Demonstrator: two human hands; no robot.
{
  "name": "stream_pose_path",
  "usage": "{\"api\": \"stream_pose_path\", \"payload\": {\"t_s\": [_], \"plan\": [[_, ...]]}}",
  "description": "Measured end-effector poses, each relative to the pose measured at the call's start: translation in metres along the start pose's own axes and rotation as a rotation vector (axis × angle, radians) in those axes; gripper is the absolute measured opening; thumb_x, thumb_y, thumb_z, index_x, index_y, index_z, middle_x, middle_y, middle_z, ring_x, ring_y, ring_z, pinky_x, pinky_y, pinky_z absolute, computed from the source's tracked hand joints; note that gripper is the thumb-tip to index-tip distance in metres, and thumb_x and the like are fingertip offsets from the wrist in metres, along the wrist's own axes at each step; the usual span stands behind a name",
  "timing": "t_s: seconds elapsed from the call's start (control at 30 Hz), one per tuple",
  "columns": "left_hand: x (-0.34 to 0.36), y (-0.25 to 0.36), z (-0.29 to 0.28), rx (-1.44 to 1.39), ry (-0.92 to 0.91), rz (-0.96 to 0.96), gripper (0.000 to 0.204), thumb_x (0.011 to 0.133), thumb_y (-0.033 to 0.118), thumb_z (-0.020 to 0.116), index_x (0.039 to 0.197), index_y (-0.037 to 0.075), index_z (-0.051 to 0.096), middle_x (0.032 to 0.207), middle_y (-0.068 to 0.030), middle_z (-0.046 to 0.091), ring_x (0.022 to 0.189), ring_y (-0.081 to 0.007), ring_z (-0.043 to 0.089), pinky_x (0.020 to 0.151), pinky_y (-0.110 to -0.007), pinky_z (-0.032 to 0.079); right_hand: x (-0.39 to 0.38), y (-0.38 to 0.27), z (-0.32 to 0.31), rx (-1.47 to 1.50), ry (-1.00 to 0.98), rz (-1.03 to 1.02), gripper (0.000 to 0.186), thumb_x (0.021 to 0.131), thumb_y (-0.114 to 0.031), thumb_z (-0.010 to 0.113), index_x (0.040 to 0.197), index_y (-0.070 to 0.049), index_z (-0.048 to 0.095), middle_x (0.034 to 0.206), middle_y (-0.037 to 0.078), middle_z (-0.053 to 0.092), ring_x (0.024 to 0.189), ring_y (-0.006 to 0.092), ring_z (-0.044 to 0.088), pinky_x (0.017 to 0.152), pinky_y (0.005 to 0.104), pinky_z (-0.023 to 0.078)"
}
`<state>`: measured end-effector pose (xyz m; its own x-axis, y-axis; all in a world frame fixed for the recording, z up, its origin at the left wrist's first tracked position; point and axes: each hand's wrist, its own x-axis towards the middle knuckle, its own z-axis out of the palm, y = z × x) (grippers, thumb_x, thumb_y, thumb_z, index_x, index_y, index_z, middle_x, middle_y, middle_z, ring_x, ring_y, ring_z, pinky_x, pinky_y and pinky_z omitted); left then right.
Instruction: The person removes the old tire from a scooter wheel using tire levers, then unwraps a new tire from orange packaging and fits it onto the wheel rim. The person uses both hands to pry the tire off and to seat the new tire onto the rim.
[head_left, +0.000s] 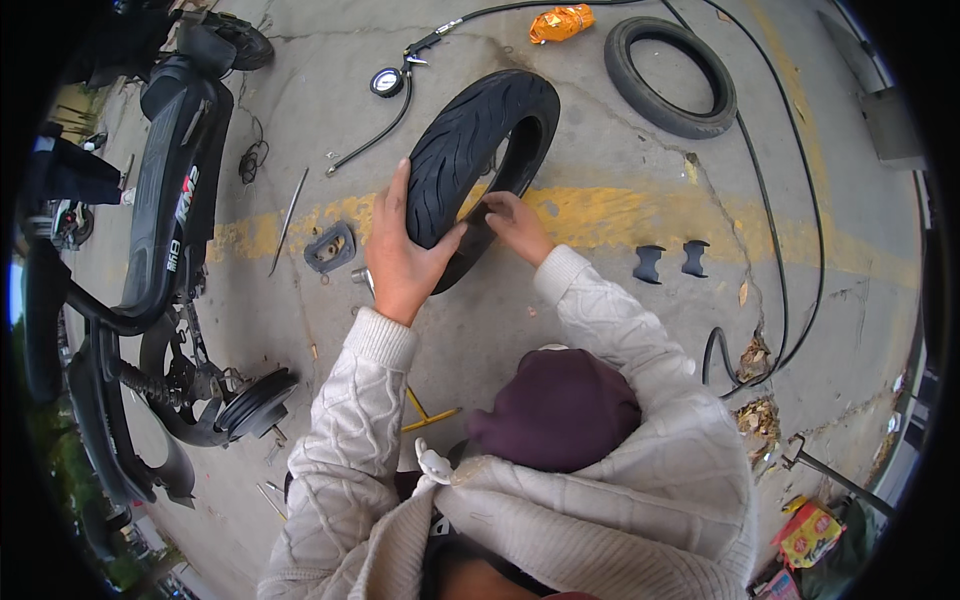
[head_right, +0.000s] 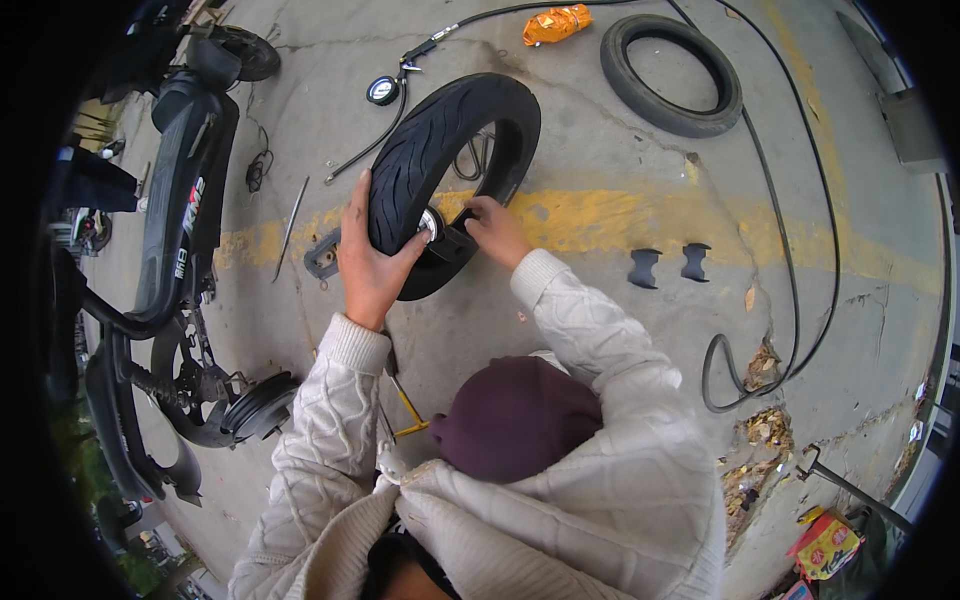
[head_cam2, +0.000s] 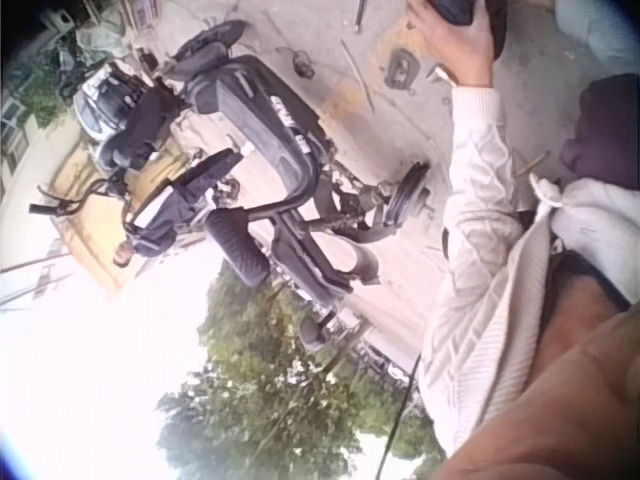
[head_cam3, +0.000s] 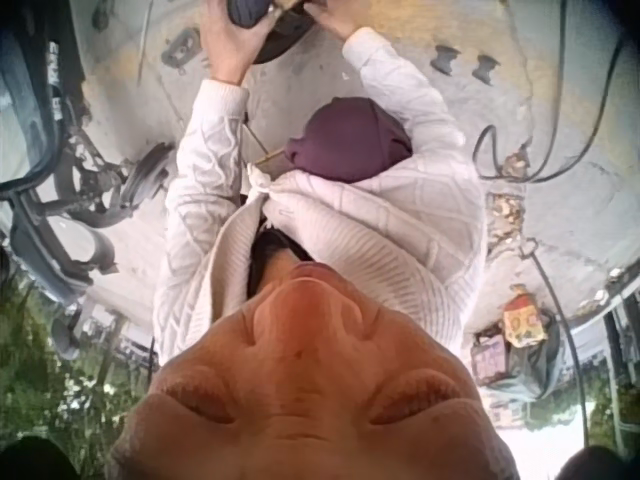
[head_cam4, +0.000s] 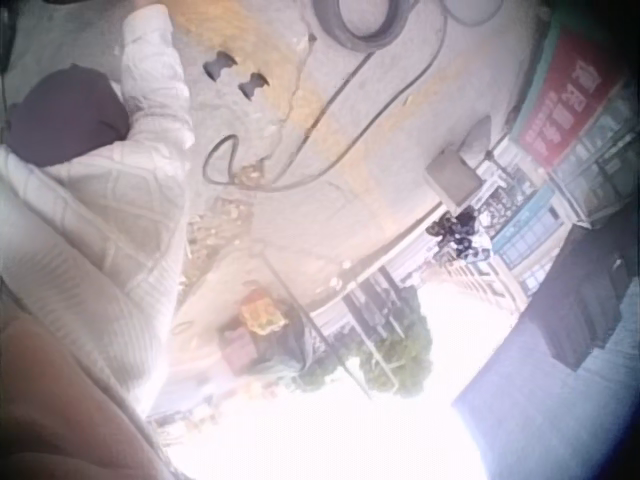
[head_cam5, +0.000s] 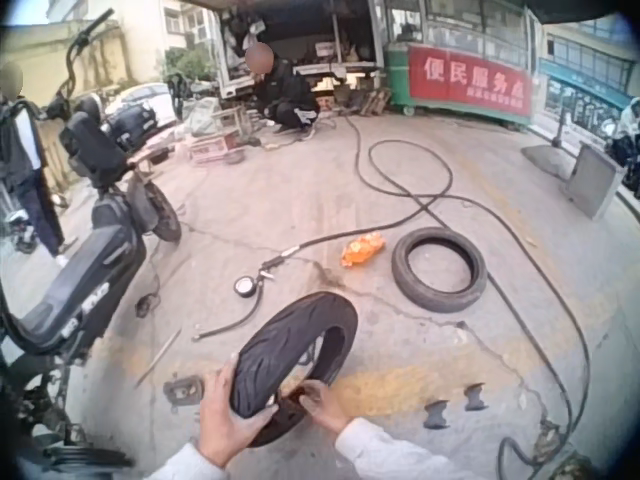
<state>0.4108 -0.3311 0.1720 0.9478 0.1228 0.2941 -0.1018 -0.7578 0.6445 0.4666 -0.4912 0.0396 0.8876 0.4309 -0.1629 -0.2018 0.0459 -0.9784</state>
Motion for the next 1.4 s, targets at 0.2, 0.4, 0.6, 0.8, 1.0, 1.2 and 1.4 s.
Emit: {"api": "stream_pose_path", "payload": {"t_s": [0.2,0.4,0.6,0.8,1.0,1.2,1.4], "plan": [[-0.012,0.009,0.005,0.047,0.019,0.158,0.094,0.061,0.021,0.086,0.144,0.012,0.043,0.115,-0.0181,0.057,0.101,-0.0365,0.061,0.083,-0.04,0.052,0.058,0.051,0.001,-1.193,-0.512,-0.037,0.071,0.08,-0.061,0.064,0.121,-0.003,0.056,0.121,0.024,0.062,0.112,0.0369,0.06,0.093,0.048,0.044],[-0.012,0.025,0.02,0.089,0.101,0.119,0.09,0.063,0.026,0.088,0.141,0.011,0.048,0.112,-0.0184,0.06,0.095,-0.0349,0.064,0.079,-0.04,0.053,0.074,0.058,0.026,-1.002,-0.469,-0.137,0.065,0.082,-0.05,0.065,0.125,-0.002,0.054,0.118,0.021,0.063,0.11,0.0333,0.061,0.092,0.0449,0.045],[-0.013,0.02,0.014,0.061,0.113,0.014,0.087,0.065,0.032,0.085,0.142,0.017,0.048,0.114,-0.0167,0.059,0.097,-0.035,0.063,0.08,-0.042,0.053,0.049,0.079,0.045,-0.472,-0.128,-0.085,0.06,0.084,-0.039,0.066,0.13,-0.002,0.051,0.116,0.019,0.064,0.107,0.0297,0.062,0.091,0.0418,0.047],[-0.013,0.021,0.016,0.048,0.133,0.047,0.088,0.062,0.026,0.084,0.142,0.024,0.048,0.11,-0.0111,0.058,0.094,-0.0299,0.064,0.077,-0.039,0.054,0.041,0.068,0.049,0.356,0.223,0.06,0.058,0.086,-0.028,0.068,0.134,-0.002,0.049,0.113,0.016,0.065,0.104,0.0261,0.063,0.09,0.0388,0.048],[-0.014,-0.003,0.002,-0.037,0.184,-0.16,0.09,0.064,0.026,0.084,0.144,0.019,0.044,0.116,-0.0141,0.058,0.102,-0.035,0.062,0.084,-0.041,0.052,0.024,0.005,-0.045,0.445,0.052,-0.141,0.062,0.086,-0.005,0.065,0.143,-0.002,0.042,0.1,0.007,0.061,0.09,0.0142,0.06,0.087,0.0299,0.05],[-0.023,-0.015,-0.002,-0.086,0.144,-0.159,0.092,0.065,0.021,0.085,0.145,0.013,0.04,0.123,-0.0178,0.057,0.11,-0.0371,0.059,0.093,-0.042,0.049,0.0,-0.033,-0.142,-0.834,0.586,-0.095,0.076,0.083,-0.034,0.074,0.142,0.001,0.042,0.123,0.016,0.052,0.113,0.0257,0.052,0.096,0.0376,0.044],[-0.046,-0.022,-0.002,-0.102,0.174,-0.055,0.098,0.064,0.025,0.086,0.147,0.008,0.035,0.125,-0.0195,0.056,0.113,-0.0361,0.057,0.093,-0.042,0.049,-0.009,-0.078,-0.051,0.79,-0.203,0.144,0.091,0.087,-0.063,0.058,0.142,0.006,0.036,0.146,0.023,0.042,0.133,0.0338,0.043,0.112,0.049,0.033]]}}
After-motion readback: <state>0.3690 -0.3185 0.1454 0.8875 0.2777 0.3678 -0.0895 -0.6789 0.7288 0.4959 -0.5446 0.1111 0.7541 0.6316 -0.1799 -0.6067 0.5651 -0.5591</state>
